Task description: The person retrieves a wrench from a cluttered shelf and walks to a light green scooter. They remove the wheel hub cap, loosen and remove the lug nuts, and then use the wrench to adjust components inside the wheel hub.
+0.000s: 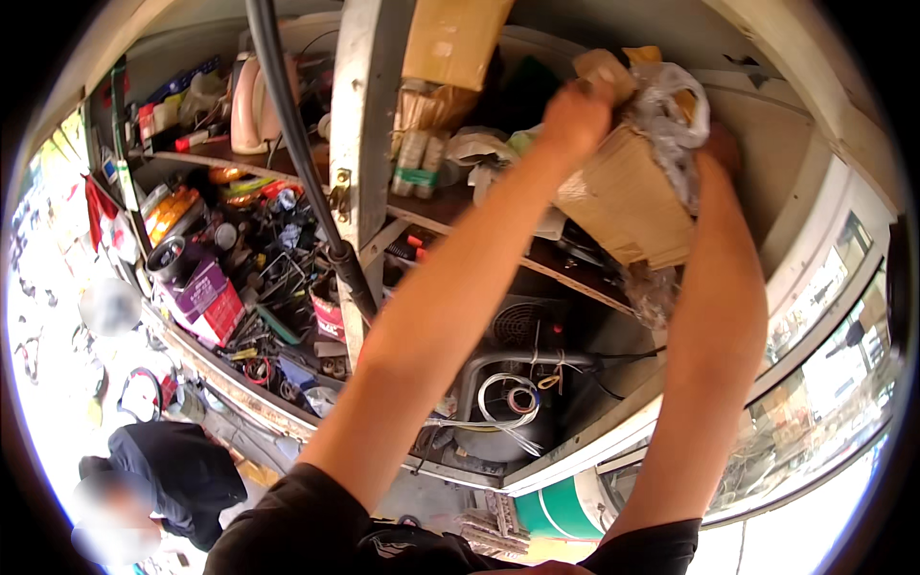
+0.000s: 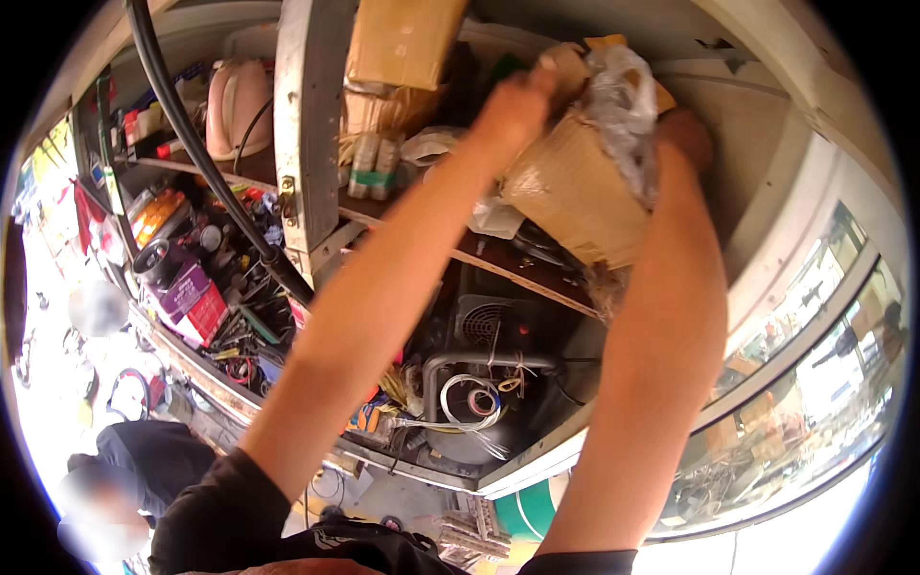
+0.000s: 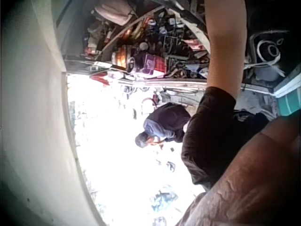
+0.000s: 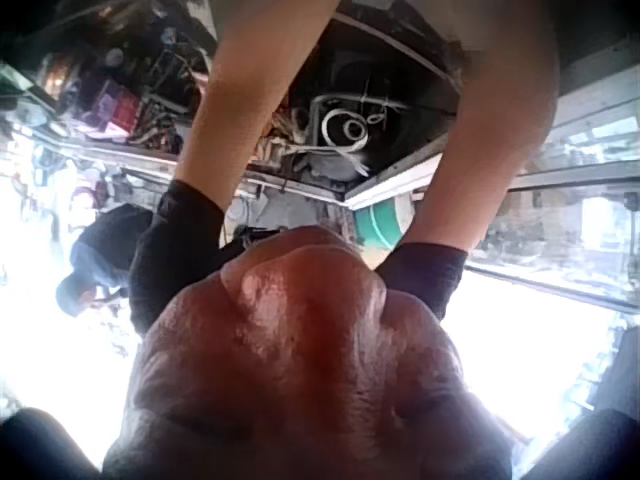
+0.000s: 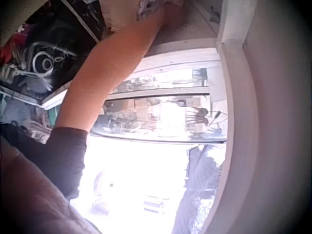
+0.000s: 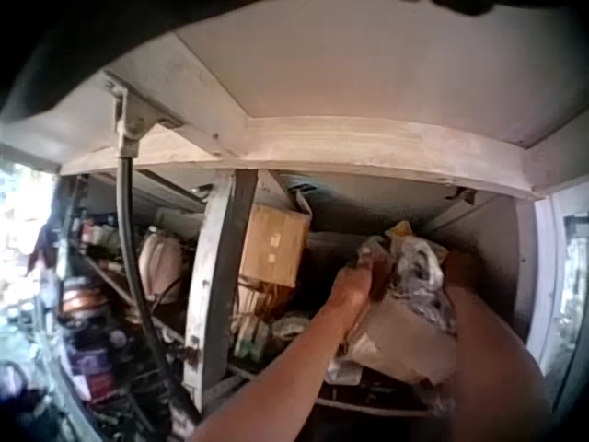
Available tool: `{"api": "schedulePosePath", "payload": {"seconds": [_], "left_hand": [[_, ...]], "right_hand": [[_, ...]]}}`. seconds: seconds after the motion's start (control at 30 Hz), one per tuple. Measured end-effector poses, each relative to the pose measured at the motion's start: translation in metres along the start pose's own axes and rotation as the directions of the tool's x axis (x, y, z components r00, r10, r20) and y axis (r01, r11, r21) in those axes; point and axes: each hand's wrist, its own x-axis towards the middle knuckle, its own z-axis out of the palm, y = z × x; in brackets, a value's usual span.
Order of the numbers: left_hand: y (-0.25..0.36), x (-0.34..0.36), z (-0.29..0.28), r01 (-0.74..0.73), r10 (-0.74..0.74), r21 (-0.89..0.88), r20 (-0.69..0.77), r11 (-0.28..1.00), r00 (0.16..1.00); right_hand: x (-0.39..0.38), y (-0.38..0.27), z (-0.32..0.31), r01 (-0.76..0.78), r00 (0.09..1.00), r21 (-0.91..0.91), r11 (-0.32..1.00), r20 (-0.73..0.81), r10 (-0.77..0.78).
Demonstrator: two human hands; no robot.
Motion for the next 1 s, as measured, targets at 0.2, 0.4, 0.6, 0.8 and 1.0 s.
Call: {"api": "schedulePosePath", "payload": {"seconds": [0.2,0.4,0.6,0.8,1.0], "left_hand": [[-0.073,-0.149,0.013,-0.282,0.226,0.513,0.169,0.811,0.959],[-0.073,-0.122,0.079,-0.161,0.261,0.694,-0.039,0.702,0.965],[-0.086,-0.055,0.082,0.043,0.070,0.811,-0.103,0.584,0.992],[-0.088,-0.081,0.032,-0.040,0.124,0.934,-0.005,0.356,0.992],[-0.090,-0.269,-0.024,-0.678,0.562,0.593,0.411,0.434,0.718]], "right_hand": [[0.049,0.019,0.021,0.207,0.977,-0.108,0.972,0.071,-0.200],[0.116,0.064,-0.015,0.287,0.958,0.198,0.937,-0.063,-0.280],[-0.019,-0.026,-0.012,0.295,0.939,0.252,0.922,-0.252,-0.232],[-0.069,-0.029,0.024,0.321,0.937,0.185,0.929,-0.203,-0.283],[-0.069,0.001,0.026,0.393,0.896,0.296,0.871,-0.336,-0.290]]}}
